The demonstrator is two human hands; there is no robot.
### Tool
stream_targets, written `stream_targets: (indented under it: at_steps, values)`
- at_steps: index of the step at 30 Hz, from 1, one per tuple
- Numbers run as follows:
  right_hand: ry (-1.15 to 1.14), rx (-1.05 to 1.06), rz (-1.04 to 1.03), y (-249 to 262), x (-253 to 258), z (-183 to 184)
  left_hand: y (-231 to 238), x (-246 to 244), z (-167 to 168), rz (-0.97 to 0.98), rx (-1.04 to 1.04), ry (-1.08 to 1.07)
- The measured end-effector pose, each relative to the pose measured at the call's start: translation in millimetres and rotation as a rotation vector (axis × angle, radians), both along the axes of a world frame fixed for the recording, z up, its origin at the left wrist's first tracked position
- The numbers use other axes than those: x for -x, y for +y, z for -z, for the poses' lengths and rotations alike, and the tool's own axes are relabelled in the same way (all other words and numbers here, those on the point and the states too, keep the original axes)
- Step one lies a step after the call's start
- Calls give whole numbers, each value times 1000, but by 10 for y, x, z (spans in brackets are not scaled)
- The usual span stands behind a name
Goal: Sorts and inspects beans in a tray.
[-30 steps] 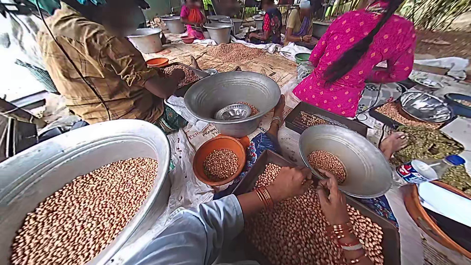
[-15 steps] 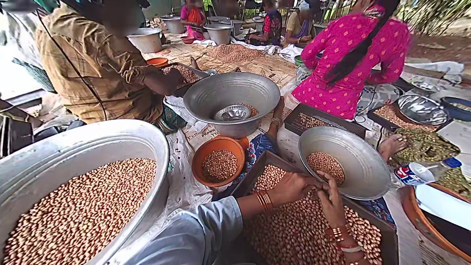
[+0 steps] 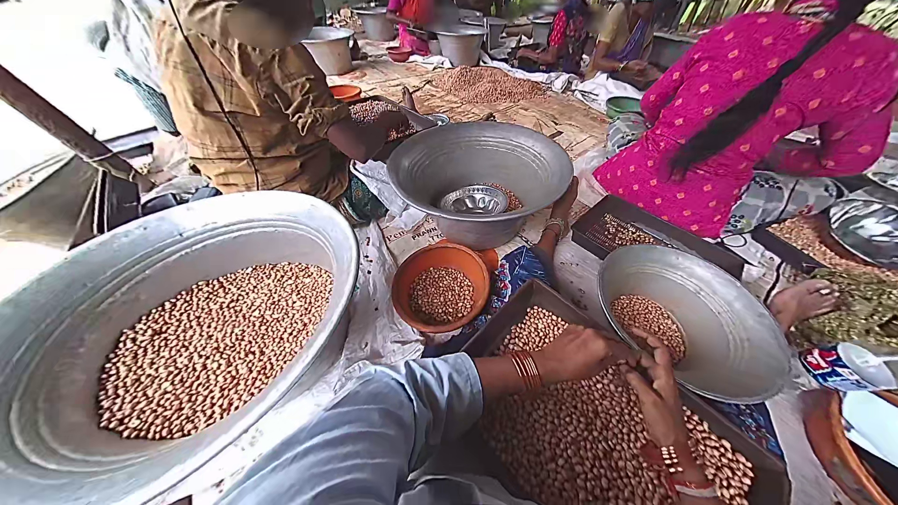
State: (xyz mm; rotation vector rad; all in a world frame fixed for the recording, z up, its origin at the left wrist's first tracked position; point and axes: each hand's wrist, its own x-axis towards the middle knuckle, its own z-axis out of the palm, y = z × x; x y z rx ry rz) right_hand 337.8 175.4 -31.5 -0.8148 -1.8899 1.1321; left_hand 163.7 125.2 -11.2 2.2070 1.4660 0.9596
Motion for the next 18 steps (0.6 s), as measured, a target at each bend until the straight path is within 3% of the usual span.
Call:
stream_targets:
  at_steps: [5, 10, 18]
  values:
    - [25, 89, -46, 9, -15, 2, 24, -13, 56, -23, -100, 97]
    - [9, 213, -63, 1, -35, -57, -61, -15, -63, -17, -62, 147]
    - [4, 225, -72, 17, -56, -35, -33, -40, -42, 4, -23, 185]
